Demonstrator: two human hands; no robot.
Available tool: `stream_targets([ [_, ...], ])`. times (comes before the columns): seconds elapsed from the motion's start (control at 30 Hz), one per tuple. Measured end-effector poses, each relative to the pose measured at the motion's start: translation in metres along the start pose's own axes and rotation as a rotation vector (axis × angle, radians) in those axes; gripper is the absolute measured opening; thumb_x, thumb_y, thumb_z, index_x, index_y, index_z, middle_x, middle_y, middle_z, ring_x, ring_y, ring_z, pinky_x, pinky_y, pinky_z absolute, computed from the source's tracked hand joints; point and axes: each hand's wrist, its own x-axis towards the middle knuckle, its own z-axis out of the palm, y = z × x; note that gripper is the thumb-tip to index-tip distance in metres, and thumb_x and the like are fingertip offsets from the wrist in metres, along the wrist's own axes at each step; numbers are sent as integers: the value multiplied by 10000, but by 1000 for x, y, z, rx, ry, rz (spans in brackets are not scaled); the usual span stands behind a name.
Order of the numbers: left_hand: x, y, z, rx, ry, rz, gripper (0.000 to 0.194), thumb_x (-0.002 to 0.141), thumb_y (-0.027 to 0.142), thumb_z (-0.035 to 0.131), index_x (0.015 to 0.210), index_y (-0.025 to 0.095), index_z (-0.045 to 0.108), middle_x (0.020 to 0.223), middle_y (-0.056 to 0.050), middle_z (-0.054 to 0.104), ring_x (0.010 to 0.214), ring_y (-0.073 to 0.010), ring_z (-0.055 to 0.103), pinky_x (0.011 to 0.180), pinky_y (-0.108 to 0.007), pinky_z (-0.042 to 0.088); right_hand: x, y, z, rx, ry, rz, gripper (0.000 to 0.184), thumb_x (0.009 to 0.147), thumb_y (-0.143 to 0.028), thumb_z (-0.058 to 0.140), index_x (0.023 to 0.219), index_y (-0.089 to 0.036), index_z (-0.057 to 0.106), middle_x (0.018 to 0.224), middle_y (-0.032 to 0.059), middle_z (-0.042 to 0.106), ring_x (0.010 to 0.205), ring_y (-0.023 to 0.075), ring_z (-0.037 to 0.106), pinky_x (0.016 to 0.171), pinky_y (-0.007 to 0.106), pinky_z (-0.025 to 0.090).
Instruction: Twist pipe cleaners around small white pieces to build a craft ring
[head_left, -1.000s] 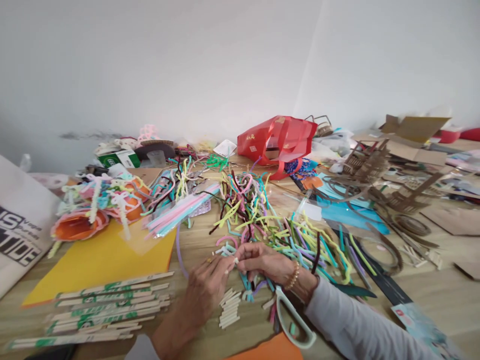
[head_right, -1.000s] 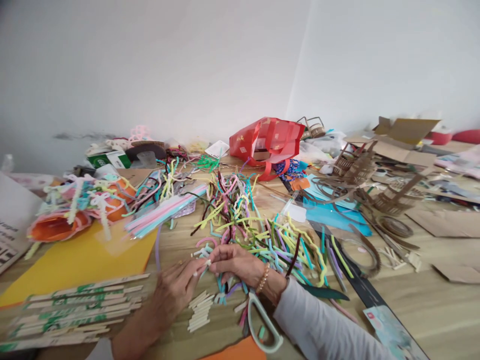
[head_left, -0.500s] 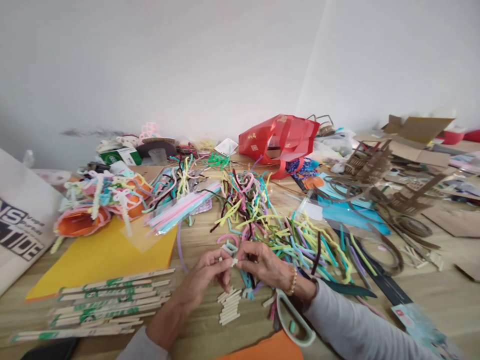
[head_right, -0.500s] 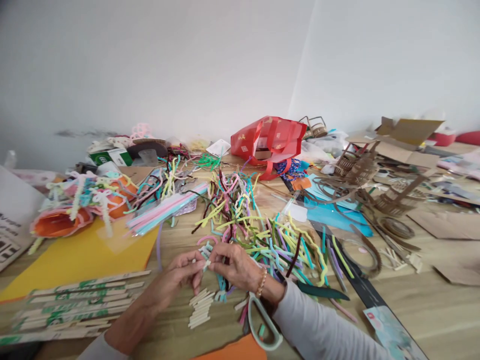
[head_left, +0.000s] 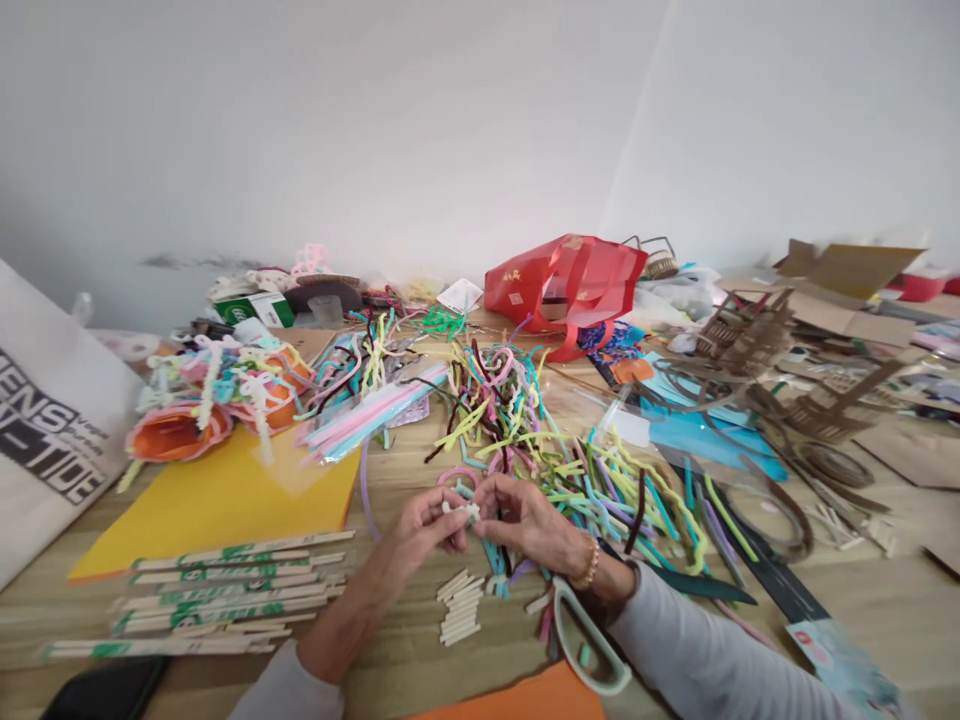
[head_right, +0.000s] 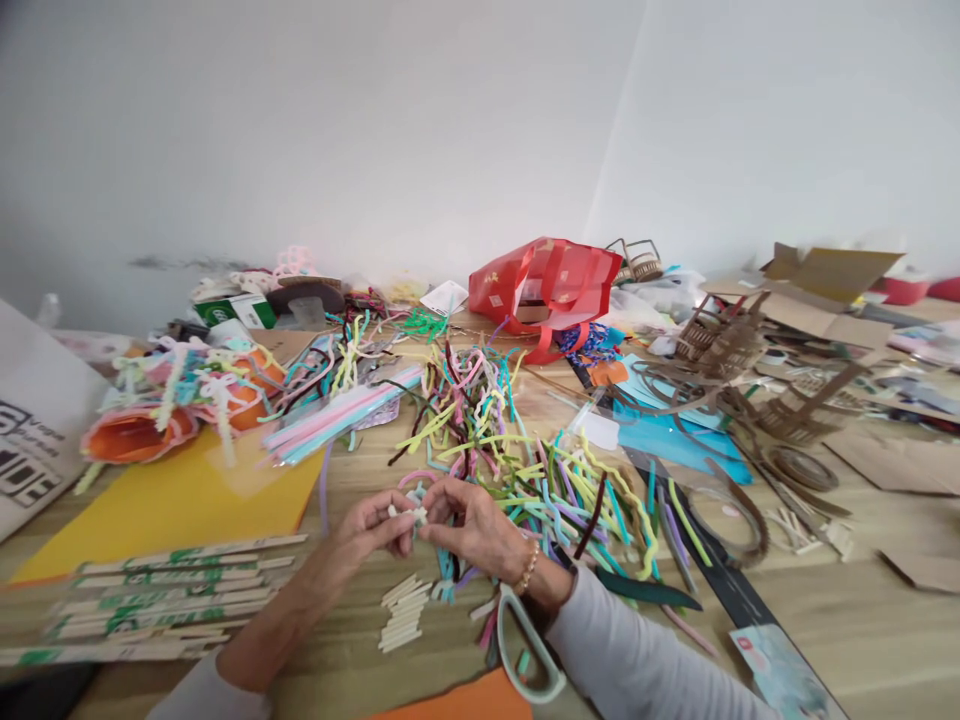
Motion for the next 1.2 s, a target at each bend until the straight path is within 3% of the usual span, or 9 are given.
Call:
stream_targets([
  [0.37, -2, 0, 4, 45, 111, 101, 272, 655, 338, 732, 805, 129, 644, 636, 1, 609, 559, -105, 516, 534, -210, 399, 4, 7, -1, 144, 11, 105, 356, 732, -480, 668, 797, -144, 571, 627, -21, 547, 519, 72, 495, 465, 177, 431],
  [0.6, 2, -7, 1, -68, 87, 75, 280, 690, 392, 697, 780, 132, 644, 613, -10, 629, 565, -122, 540, 543, -222, 426, 5, 4, -2, 237, -11, 170, 390, 729, -515, 653, 747, -138, 554, 637, -13, 554, 514, 72, 502, 447, 174, 438],
  [0.93, -1, 2, 5, -56, 150, 35, 271, 681, 395, 693, 717, 132, 638, 573, -4, 617, 546, -123, 539, 547, -229, 425, 0, -1, 1, -77, -15, 17, 331, 827, -467, 563, 762, -142, 563, 614, -31, 479, 534, 76, 408, 482, 191, 322],
  [1.2, -2, 0, 9, -120, 158, 17, 261, 691, 381, 695, 717, 126, 645, 598, -9, 627, 553, -123, 546, 555, -233, 422, 0, 3, 1, -134, -20, -28, 320, 857, -443, 532, 787, -138, 600, 630, -18, 490, 564, 92, 406, 514, 208, 310],
])
